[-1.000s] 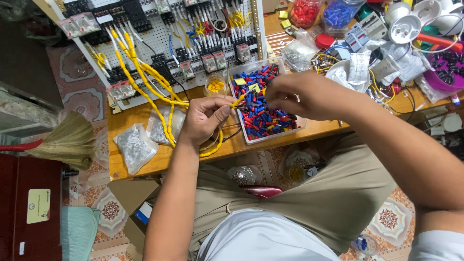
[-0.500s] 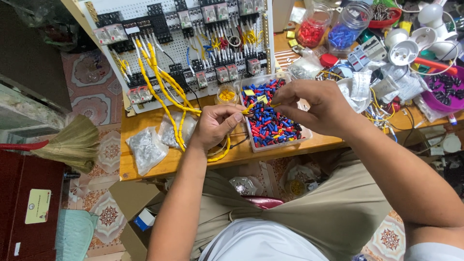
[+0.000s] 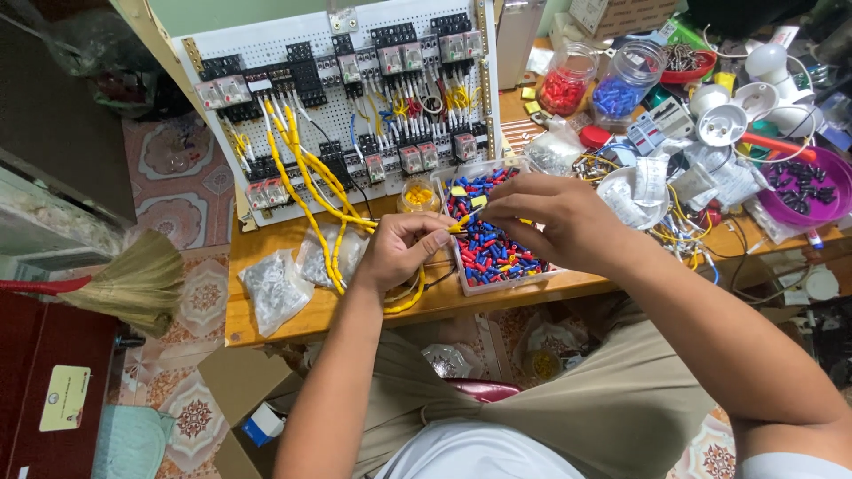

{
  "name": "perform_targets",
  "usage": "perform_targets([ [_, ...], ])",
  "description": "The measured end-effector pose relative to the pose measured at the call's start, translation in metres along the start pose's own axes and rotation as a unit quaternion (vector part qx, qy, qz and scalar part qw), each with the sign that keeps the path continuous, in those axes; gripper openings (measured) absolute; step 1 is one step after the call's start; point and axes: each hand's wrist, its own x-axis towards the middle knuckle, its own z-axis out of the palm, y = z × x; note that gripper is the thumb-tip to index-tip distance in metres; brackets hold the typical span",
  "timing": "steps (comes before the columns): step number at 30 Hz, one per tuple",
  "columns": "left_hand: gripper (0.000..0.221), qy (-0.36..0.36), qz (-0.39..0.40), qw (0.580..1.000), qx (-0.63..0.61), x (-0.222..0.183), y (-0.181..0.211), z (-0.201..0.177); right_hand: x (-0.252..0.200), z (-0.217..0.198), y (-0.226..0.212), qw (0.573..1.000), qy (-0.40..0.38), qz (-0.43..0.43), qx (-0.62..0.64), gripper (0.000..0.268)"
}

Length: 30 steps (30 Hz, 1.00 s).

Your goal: The person is preparing electrical wires by picking up various connectors from a storage bin and placing them onto the ends of the wires.

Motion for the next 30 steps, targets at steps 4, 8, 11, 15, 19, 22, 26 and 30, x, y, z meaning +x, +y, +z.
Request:
perform_targets([
  [4,0.014,-0.001,-0.001,1.000,-0.010,-0.001,-0.001,0.002,-0.002,0.013,0.009,0.999,-0.013,0.013,-0.026,0.013],
  [8,0.017,0.002,0.005,0.999,-0.040,-0.003,0.000,0.005,0.000,0.026,0.020,0.998,-0.002,-0.015,-0.068,0.007],
  [11,0.018,0.000,0.007,0.999,-0.047,-0.003,-0.004,0.005,0.003,0.030,0.019,0.997,-0.008,-0.035,-0.064,0.007],
  [15,0.018,-0.005,0.016,0.999,-0.034,-0.003,-0.014,0.003,0.008,0.027,0.008,0.997,-0.042,-0.026,-0.053,0.008],
  [19,0.018,0.002,0.002,1.000,-0.028,-0.002,0.000,0.006,0.007,0.019,0.016,0.999,-0.011,-0.006,-0.034,0.003],
  [22,0.018,0.004,0.000,0.998,-0.056,-0.003,-0.003,0.007,-0.002,0.005,0.028,0.999,0.001,0.037,0.024,0.002],
  [26,0.020,0.007,-0.008,0.998,-0.057,-0.002,-0.009,0.005,-0.018,-0.010,0.036,0.994,-0.014,0.101,0.030,0.004],
  [30,0.021,0.002,-0.007,0.999,-0.046,-0.001,-0.016,0.001,-0.022,-0.007,0.034,0.930,-0.290,0.225,-0.025,0.013],
])
